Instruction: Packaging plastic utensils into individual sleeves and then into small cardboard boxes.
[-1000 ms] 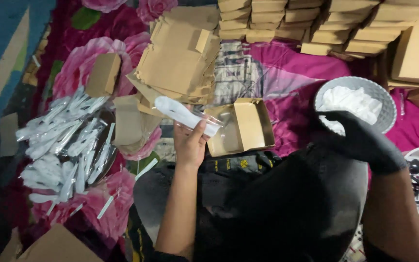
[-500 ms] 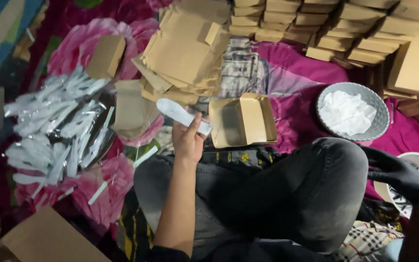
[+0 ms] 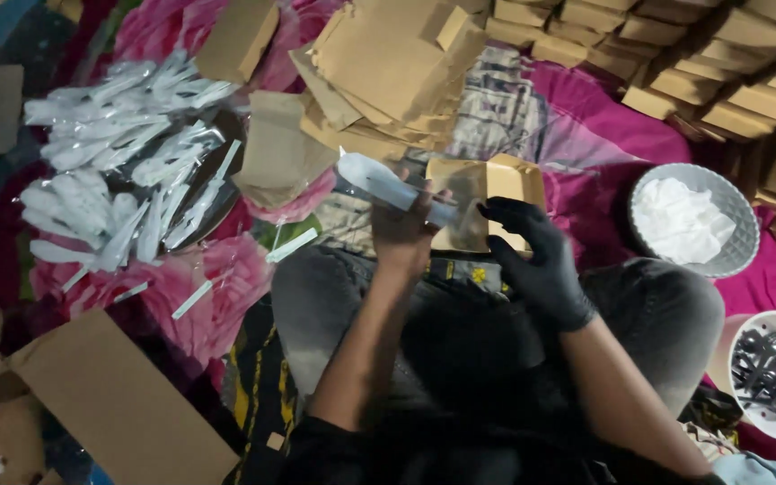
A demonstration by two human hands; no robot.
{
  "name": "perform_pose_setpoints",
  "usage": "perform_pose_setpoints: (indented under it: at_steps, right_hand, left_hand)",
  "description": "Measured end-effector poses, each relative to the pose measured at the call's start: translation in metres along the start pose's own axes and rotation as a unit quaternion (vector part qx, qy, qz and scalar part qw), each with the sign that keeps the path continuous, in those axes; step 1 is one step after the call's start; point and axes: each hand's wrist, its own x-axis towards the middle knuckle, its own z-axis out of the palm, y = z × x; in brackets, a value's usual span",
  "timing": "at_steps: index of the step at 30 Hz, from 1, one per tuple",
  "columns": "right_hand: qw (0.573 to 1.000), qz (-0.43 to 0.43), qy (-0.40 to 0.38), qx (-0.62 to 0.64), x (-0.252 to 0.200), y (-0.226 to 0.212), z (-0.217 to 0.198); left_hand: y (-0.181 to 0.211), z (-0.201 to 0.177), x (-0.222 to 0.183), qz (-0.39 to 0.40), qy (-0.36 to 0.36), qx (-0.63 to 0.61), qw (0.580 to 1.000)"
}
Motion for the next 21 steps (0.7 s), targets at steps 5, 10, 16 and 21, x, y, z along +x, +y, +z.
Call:
perform_pose_setpoints:
  at_steps: [5, 10, 16, 21]
  right_hand:
    - [0.997, -0.014, 0.033, 0.063, 0.005, 0.015, 0.037]
    - [0.995, -0.027, 0.014, 0.093, 0.008, 0.014, 0.048]
    - [0.997, -0.051, 0.011, 0.065, 0.012, 0.019, 0.059]
    - [0.997, -0.024, 0.039, 0.069, 0.015, 0.011, 0.061]
  left_hand:
    - [0.024, 0.009, -0.016, -0.001, -0.010, -0.032, 0.999]
    - [0.037, 0.032, -0.024, -0.004, 0.064, -0.012, 0.998]
    - [-0.037, -0.014, 0.016, -0.003, 0.049, 0.040, 0.998]
    - [-0.017, 0.004, 0.004, 0.101, 0.034, 0.106, 0.989]
